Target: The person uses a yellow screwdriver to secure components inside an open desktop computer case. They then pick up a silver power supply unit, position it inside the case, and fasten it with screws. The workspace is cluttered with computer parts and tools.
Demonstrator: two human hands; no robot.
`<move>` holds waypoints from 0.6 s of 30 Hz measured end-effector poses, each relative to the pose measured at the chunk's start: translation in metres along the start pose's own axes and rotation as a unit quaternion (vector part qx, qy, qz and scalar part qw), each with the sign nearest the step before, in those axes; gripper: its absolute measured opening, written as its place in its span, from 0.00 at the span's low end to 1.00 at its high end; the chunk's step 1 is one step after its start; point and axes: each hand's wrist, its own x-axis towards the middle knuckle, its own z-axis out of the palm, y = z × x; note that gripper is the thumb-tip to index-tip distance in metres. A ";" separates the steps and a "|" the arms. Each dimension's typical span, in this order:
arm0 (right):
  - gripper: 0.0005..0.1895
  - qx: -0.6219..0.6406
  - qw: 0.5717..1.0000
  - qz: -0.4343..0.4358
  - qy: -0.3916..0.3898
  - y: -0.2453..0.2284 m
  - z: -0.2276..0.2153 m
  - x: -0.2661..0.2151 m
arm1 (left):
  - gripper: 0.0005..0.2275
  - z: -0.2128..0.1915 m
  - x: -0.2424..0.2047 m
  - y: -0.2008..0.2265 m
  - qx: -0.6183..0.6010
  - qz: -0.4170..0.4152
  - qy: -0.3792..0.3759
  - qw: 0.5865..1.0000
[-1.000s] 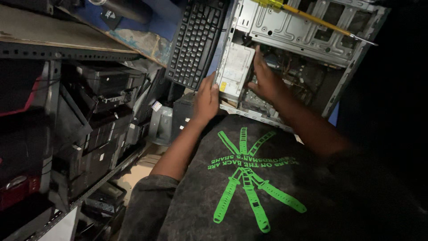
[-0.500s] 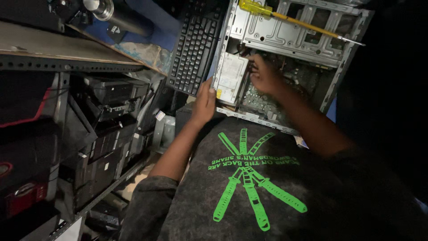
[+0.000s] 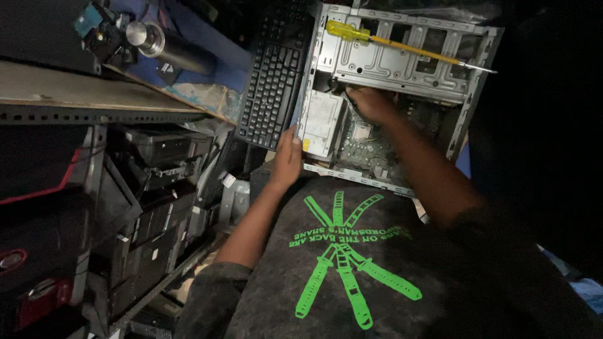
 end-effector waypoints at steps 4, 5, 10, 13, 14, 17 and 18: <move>0.29 0.241 0.946 -0.215 0.019 0.002 0.035 -0.006 | 0.20 0.002 0.001 0.002 0.002 -0.002 0.003 1.000; 0.28 0.251 0.945 -0.210 -0.027 0.000 0.033 -0.002 | 0.20 0.001 0.005 0.002 0.009 0.000 0.008 1.000; 0.26 0.235 0.957 -0.166 -0.044 0.005 0.017 0.013 | 0.20 0.002 -0.002 0.002 -0.003 0.010 0.012 1.000; 0.25 0.233 0.955 -0.166 -0.073 -0.004 0.024 0.025 | 0.20 -0.003 0.003 0.010 0.006 0.010 0.022 1.000; 0.24 0.239 0.949 -0.167 -0.117 -0.006 0.020 0.029 | 0.20 -0.005 0.009 0.011 0.010 0.011 0.025 1.000; 0.23 0.284 0.952 -0.089 -0.068 0.007 0.036 0.027 | 0.21 -0.005 -0.001 0.015 0.010 -0.004 0.022 1.000; 0.24 0.301 0.952 -0.051 -0.019 0.011 0.040 0.028 | 0.21 -0.005 -0.002 0.016 0.003 -0.005 0.020 1.000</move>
